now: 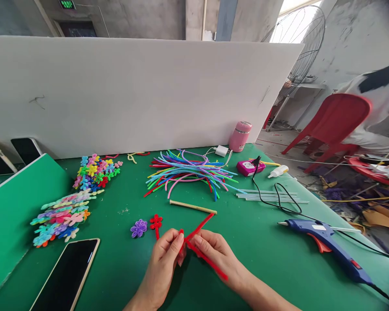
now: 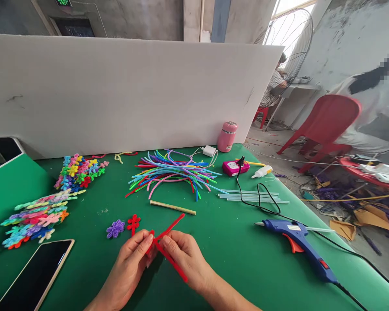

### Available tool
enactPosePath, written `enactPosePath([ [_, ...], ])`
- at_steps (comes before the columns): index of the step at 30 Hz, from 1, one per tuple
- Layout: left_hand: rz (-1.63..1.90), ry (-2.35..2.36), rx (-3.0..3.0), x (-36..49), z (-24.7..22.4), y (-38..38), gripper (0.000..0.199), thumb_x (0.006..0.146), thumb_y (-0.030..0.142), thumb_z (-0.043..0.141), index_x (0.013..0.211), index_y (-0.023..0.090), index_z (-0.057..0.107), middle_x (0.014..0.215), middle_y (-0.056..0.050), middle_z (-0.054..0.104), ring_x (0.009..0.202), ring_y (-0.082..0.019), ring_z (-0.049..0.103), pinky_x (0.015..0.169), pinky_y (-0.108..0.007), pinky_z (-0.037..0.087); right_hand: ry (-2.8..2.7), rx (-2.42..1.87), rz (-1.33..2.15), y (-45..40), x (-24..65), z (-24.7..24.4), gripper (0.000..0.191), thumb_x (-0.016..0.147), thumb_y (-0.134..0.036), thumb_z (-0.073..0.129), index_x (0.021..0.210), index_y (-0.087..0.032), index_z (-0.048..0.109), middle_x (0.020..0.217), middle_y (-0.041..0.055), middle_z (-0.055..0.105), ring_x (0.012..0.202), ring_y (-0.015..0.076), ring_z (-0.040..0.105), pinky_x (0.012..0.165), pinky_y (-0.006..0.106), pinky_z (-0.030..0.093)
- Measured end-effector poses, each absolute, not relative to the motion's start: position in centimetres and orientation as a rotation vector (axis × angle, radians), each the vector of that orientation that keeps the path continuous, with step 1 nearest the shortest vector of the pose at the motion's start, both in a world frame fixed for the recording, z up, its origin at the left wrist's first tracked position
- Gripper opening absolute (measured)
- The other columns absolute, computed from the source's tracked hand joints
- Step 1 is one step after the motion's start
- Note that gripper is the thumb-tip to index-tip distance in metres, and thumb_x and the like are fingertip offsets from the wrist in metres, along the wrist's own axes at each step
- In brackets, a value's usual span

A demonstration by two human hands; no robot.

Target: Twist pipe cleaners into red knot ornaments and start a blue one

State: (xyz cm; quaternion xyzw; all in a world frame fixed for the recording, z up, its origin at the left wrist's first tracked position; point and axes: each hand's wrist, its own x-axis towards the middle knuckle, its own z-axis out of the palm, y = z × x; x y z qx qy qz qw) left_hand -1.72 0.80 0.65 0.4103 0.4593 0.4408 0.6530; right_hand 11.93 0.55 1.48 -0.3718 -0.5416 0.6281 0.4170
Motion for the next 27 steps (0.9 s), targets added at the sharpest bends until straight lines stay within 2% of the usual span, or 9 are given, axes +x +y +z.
enactPosePath([
  [6,1.059,0.994,0.749,-1.6,0.7,1.0,0.025,0.072,0.034,0.059,0.058,0.017,0.045,0.053,0.007,0.039,0.05,-0.008,0.035,0.048,-0.019,0.031,-1.846,-1.118,0.673,0.5,12.8,0.1,0.01,0.08,-0.023,0.045,0.081,-0.017,0.053,0.067,0.0022,0.053,0.059,0.0124,0.045,0.053,0.023,0.037],
  [9,1.045,0.973,0.715,-1.5,0.9,1.0,0.028,0.07,0.033,0.06,0.055,0.017,0.043,0.049,0.007,0.037,0.048,-0.007,0.034,0.047,-0.019,0.03,-2.021,-1.052,0.363,0.6,13.0,-0.1,0.016,0.081,-0.019,0.045,0.096,-0.017,0.051,0.077,0.0051,0.058,0.066,0.0142,0.049,0.059,0.026,0.038],
  [12,0.995,0.973,0.731,-1.5,0.9,0.9,0.031,0.07,0.034,0.06,0.053,0.018,0.04,0.047,0.007,0.036,0.047,-0.007,0.031,0.046,-0.019,0.029,-2.112,-1.098,0.155,0.7,13.1,0.1,0.018,0.083,-0.023,0.048,0.099,-0.02,0.054,0.077,0.004,0.06,0.069,0.0148,0.049,0.06,0.027,0.034],
  [17,0.951,0.987,0.772,-1.5,0.8,0.9,0.032,0.07,0.036,0.06,0.054,0.018,0.039,0.047,0.008,0.033,0.047,-0.007,0.028,0.045,-0.018,0.026,-2.173,-1.155,0.105,0.7,12.9,0.4,0.013,0.08,-0.028,0.053,0.091,-0.023,0.059,0.07,0.0008,0.058,0.064,0.0135,0.044,0.057,0.027,0.026],
  [23,0.911,0.997,0.902,-1.5,0.6,0.8,0.031,0.073,0.036,0.056,0.055,0.018,0.039,0.048,0.007,0.034,0.047,-0.007,0.028,0.045,-0.019,0.025,-2.179,-1.184,0.202,0.5,12.8,0.5,0.014,0.082,-0.025,0.047,0.076,-0.019,0.058,0.067,0.0012,0.055,0.064,0.0132,0.041,0.059,0.028,0.025],
  [27,0.886,1.008,0.98,-1.5,0.5,0.7,0.03,0.077,0.036,0.051,0.056,0.018,0.04,0.05,0.007,0.035,0.049,-0.008,0.03,0.046,-0.02,0.027,-2.169,-1.203,0.253,0.4,12.8,0.6,0.017,0.082,-0.024,0.044,0.072,-0.017,0.056,0.066,0.0019,0.054,0.063,0.0134,0.04,0.059,0.028,0.025],
])
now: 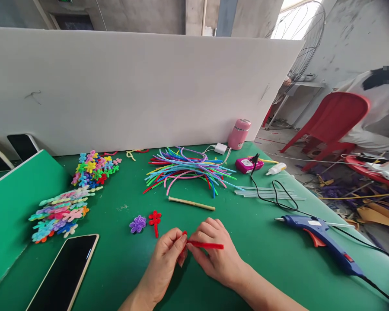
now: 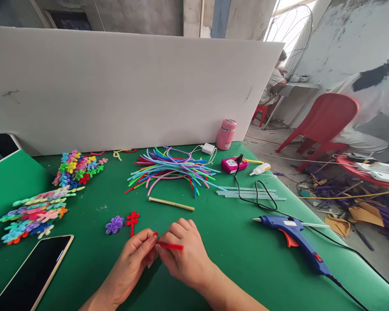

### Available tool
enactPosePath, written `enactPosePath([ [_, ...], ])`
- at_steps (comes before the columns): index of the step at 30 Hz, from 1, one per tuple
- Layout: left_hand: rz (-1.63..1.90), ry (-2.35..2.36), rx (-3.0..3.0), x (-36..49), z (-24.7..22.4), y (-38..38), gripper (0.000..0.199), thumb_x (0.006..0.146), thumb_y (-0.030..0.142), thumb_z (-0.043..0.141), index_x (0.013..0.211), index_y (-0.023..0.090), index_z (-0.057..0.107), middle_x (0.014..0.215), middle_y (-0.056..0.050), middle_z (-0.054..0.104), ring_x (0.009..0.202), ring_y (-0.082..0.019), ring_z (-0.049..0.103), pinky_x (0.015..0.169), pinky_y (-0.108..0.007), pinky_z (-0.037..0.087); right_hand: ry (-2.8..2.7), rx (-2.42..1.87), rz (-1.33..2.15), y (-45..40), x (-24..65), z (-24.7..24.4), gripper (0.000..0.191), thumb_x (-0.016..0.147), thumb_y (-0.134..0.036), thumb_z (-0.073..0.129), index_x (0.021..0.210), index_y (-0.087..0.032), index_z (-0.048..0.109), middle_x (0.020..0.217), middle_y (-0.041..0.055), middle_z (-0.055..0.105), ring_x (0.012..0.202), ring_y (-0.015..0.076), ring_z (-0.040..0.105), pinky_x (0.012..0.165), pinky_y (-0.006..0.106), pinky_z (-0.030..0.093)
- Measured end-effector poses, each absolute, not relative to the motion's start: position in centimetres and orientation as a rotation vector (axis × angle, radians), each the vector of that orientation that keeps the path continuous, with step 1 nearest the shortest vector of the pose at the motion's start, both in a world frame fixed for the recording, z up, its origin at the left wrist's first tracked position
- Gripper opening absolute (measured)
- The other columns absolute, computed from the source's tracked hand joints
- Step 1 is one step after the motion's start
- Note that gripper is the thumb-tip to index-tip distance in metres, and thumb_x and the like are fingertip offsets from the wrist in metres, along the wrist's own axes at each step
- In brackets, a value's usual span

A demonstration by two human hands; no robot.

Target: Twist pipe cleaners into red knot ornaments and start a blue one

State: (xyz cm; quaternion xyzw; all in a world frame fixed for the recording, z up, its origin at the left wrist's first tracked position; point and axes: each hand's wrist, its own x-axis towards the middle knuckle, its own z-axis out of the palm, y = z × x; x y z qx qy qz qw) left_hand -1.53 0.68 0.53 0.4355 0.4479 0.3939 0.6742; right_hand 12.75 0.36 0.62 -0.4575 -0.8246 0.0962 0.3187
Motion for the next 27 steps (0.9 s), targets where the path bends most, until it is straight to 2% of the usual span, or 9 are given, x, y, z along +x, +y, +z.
enactPosePath([
  [5,0.866,1.022,1.078,-1.6,0.6,0.6,0.029,0.079,0.036,0.047,0.058,0.018,0.041,0.053,0.006,0.035,0.051,-0.009,0.032,0.049,-0.02,0.029,-2.1,-1.211,0.48,0.4,12.8,0.8,0.021,0.083,-0.022,0.041,0.068,-0.016,0.053,0.063,0.0019,0.051,0.062,0.0132,0.041,0.06,0.027,0.029],
  [11,0.874,1.141,1.334,-1.5,1.0,0.5,0.03,0.082,0.038,0.04,0.058,0.019,0.037,0.054,0.006,0.032,0.052,-0.01,0.031,0.049,-0.021,0.029,-1.771,-1.144,1.028,0.7,12.7,0.8,0.027,0.085,-0.028,0.041,0.063,-0.015,0.053,0.061,0.0,0.049,0.059,0.0112,0.042,0.058,0.024,0.033],
  [14,0.885,1.193,1.464,-1.5,1.0,0.4,0.028,0.083,0.036,0.039,0.059,0.02,0.038,0.055,0.006,0.032,0.051,-0.01,0.031,0.048,-0.021,0.029,-1.502,-1.104,1.338,0.9,12.4,0.8,0.029,0.081,-0.036,0.046,0.063,-0.015,0.052,0.06,-0.0015,0.046,0.056,0.0097,0.039,0.053,0.022,0.03],
  [18,0.953,1.218,1.618,-1.5,0.9,0.1,0.022,0.083,0.028,0.04,0.063,0.02,0.042,0.059,0.004,0.039,0.053,-0.011,0.036,0.05,-0.021,0.032,-1.153,-1.093,1.672,0.9,12.0,0.8,0.034,0.07,-0.045,0.055,0.057,-0.015,0.051,0.046,-0.0063,0.033,0.046,0.0069,0.027,0.045,0.021,0.02],
  [23,1.089,1.164,1.748,-1.5,0.9,-0.2,0.019,0.082,0.022,0.04,0.065,0.019,0.047,0.063,0.001,0.045,0.058,-0.012,0.044,0.056,-0.021,0.036,-0.936,-1.045,1.824,0.7,11.8,0.5,0.031,0.067,-0.041,0.061,0.054,-0.014,0.054,0.045,-0.0059,0.033,0.045,0.0064,0.024,0.045,0.022,0.015],
  [27,1.026,1.196,1.598,-1.6,1.0,0.1,0.021,0.082,0.026,0.043,0.063,0.019,0.047,0.059,0.003,0.043,0.054,-0.011,0.041,0.052,-0.021,0.034,-0.93,-1.033,1.816,0.7,11.8,0.1,0.032,0.067,-0.044,0.062,0.058,-0.013,0.057,0.047,-0.005,0.038,0.046,0.0063,0.027,0.046,0.021,0.017],
])
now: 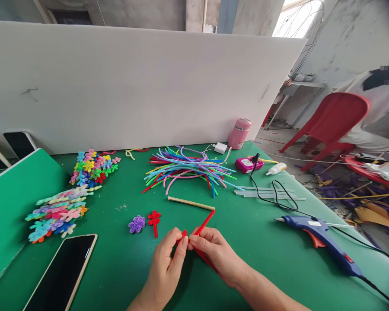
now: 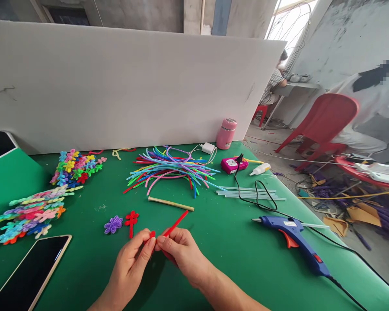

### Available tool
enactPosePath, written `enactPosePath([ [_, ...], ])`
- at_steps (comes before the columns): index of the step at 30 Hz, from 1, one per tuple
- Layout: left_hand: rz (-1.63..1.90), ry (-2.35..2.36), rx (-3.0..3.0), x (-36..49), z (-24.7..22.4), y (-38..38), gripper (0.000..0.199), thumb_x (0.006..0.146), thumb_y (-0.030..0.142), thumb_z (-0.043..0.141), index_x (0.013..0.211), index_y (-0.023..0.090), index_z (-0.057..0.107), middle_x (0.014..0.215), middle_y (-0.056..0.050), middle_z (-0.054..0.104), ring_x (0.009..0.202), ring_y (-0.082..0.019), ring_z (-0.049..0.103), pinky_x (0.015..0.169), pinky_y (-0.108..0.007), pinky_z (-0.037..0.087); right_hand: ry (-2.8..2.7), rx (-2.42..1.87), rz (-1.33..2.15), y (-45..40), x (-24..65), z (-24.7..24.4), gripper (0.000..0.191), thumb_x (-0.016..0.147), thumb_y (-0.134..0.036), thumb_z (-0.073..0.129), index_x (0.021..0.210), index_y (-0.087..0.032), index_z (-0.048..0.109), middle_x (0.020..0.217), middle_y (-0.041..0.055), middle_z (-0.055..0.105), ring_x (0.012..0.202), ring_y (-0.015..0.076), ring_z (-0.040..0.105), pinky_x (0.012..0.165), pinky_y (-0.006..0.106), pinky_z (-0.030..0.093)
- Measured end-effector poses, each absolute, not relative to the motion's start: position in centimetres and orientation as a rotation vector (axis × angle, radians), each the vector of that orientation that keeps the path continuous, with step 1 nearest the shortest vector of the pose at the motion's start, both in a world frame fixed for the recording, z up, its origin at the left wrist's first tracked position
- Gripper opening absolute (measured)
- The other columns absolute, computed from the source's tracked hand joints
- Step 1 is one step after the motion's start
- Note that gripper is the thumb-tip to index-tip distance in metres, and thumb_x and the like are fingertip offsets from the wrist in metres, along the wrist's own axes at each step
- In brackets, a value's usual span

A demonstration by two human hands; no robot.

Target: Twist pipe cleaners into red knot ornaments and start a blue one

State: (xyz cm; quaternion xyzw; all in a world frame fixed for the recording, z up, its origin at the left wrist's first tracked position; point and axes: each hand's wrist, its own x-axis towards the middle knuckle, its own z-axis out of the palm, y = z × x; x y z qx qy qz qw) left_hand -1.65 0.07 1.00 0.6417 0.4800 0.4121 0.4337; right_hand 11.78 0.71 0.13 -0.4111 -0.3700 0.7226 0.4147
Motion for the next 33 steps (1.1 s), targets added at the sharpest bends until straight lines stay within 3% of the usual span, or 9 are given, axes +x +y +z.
enactPosePath([
  [8,1.021,1.069,1.071,-2.0,0.1,0.8,0.028,0.08,0.032,0.048,0.057,0.018,0.041,0.054,0.005,0.038,0.052,-0.009,0.034,0.05,-0.02,0.031,-1.391,-0.995,1.628,0.9,12.3,1.1,0.037,0.083,-0.042,0.041,0.067,-0.013,0.057,0.057,-0.001,0.047,0.053,0.0089,0.037,0.05,0.021,0.028],
  [15,1.093,1.045,0.865,-1.8,-0.1,0.9,0.027,0.076,0.031,0.054,0.056,0.018,0.041,0.053,0.006,0.035,0.051,-0.008,0.032,0.048,-0.019,0.031,-1.924,-1.083,0.653,0.4,12.7,0.3,0.002,0.074,-0.016,0.05,0.072,-0.016,0.051,0.063,-0.0002,0.051,0.056,0.0106,0.043,0.053,0.022,0.032],
  [20,1.024,1.082,0.898,-1.7,-0.2,0.8,0.031,0.075,0.037,0.053,0.056,0.019,0.038,0.05,0.007,0.032,0.048,-0.008,0.029,0.045,-0.019,0.028,-2.096,-1.093,0.206,0.5,12.9,0.5,0.017,0.078,-0.018,0.051,0.095,-0.018,0.052,0.073,0.0019,0.058,0.064,0.0138,0.047,0.058,0.026,0.03],
  [22,0.999,1.091,0.936,-1.7,-0.2,0.8,0.032,0.075,0.039,0.052,0.056,0.019,0.037,0.05,0.008,0.03,0.048,-0.008,0.026,0.044,-0.019,0.026,-2.134,-1.134,0.152,0.5,12.8,0.7,0.019,0.079,-0.023,0.052,0.098,-0.02,0.054,0.073,0.0019,0.059,0.065,0.0142,0.047,0.058,0.026,0.028],
  [25,0.976,1.094,1.005,-1.6,-0.1,0.8,0.034,0.075,0.041,0.051,0.055,0.019,0.036,0.05,0.008,0.027,0.048,-0.008,0.024,0.044,-0.02,0.023,-2.171,-1.18,0.161,0.4,12.8,0.8,0.013,0.081,-0.029,0.051,0.087,-0.021,0.059,0.069,0.0013,0.059,0.062,0.0138,0.044,0.058,0.027,0.026],
  [33,0.909,1.081,1.093,-1.6,0.6,0.6,0.035,0.075,0.042,0.05,0.054,0.019,0.035,0.049,0.007,0.029,0.048,-0.008,0.025,0.045,-0.02,0.023,-2.22,-1.231,0.291,0.3,12.5,0.7,0.022,0.082,-0.025,0.044,0.064,-0.018,0.054,0.06,0.0011,0.051,0.058,0.0127,0.039,0.057,0.027,0.025],
])
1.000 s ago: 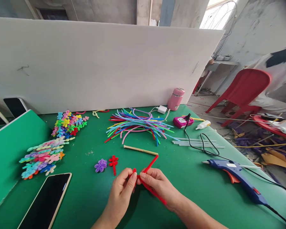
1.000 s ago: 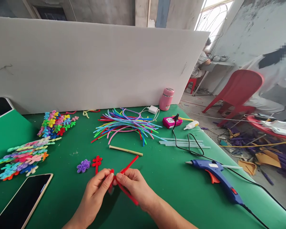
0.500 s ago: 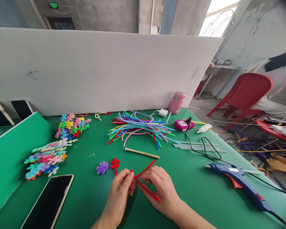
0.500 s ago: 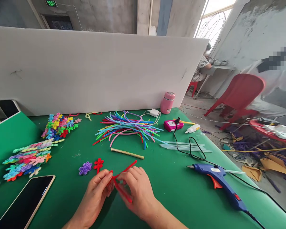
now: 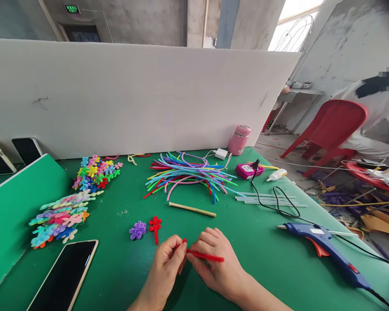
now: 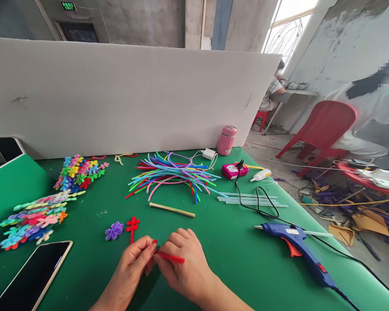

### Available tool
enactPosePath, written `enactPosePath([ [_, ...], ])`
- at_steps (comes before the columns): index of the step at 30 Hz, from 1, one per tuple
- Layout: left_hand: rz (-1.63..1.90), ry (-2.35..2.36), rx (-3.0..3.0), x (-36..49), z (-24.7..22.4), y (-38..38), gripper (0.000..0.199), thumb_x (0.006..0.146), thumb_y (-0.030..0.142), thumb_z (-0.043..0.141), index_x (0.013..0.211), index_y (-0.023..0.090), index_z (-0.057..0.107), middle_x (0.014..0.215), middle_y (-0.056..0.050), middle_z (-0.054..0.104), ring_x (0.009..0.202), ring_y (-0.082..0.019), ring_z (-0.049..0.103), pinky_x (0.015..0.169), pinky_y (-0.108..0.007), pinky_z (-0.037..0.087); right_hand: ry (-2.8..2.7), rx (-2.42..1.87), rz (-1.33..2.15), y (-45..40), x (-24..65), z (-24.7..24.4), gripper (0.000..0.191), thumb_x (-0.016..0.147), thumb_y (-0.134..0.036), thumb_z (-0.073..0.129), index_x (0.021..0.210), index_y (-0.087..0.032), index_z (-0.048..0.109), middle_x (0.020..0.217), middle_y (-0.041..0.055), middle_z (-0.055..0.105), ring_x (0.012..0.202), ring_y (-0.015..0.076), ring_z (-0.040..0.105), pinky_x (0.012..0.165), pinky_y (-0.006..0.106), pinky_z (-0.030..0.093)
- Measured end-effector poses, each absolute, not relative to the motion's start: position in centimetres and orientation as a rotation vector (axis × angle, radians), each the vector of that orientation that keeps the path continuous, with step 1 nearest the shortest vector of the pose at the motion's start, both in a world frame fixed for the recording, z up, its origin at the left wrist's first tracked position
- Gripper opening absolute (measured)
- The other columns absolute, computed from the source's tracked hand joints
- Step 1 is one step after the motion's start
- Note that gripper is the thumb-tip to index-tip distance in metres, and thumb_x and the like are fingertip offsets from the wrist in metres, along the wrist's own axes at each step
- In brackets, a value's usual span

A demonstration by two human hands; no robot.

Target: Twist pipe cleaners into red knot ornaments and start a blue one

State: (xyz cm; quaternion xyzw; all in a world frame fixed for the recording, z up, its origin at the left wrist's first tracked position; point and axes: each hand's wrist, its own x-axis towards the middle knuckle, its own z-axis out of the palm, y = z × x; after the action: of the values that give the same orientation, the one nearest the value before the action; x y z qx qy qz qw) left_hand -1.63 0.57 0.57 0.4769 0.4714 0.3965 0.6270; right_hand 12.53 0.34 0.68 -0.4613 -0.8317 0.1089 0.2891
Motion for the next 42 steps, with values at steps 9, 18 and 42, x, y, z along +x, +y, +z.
enactPosePath([
  [9,0.918,1.054,1.178,-1.6,0.8,0.4,0.032,0.079,0.04,0.045,0.056,0.019,0.038,0.054,0.006,0.031,0.051,-0.009,0.029,0.048,-0.02,0.027,-1.74,-1.151,1.107,0.2,12.2,1.2,0.03,0.084,-0.031,0.041,0.059,-0.017,0.049,0.057,-0.001,0.042,0.053,0.0103,0.037,0.051,0.023,0.028],
  [18,0.966,1.147,1.407,-1.6,1.7,0.1,0.028,0.08,0.035,0.044,0.058,0.019,0.046,0.056,0.004,0.037,0.051,-0.011,0.034,0.048,-0.021,0.03,-0.816,-1.077,1.803,0.3,11.2,0.8,0.03,0.065,-0.038,0.062,0.049,-0.014,0.051,0.049,-0.0041,0.039,0.046,0.0062,0.029,0.044,0.02,0.02],
  [42,1.077,0.807,0.728,-1.8,0.8,1.0,0.024,0.077,0.035,0.051,0.064,0.015,0.056,0.059,0.001,0.048,0.056,-0.01,0.042,0.056,-0.024,0.036,-0.506,-0.922,1.741,0.7,11.5,0.3,0.028,0.058,-0.034,0.073,0.07,-0.015,0.056,0.058,-0.0003,0.059,0.046,0.0052,0.039,0.048,0.018,0.032],
])
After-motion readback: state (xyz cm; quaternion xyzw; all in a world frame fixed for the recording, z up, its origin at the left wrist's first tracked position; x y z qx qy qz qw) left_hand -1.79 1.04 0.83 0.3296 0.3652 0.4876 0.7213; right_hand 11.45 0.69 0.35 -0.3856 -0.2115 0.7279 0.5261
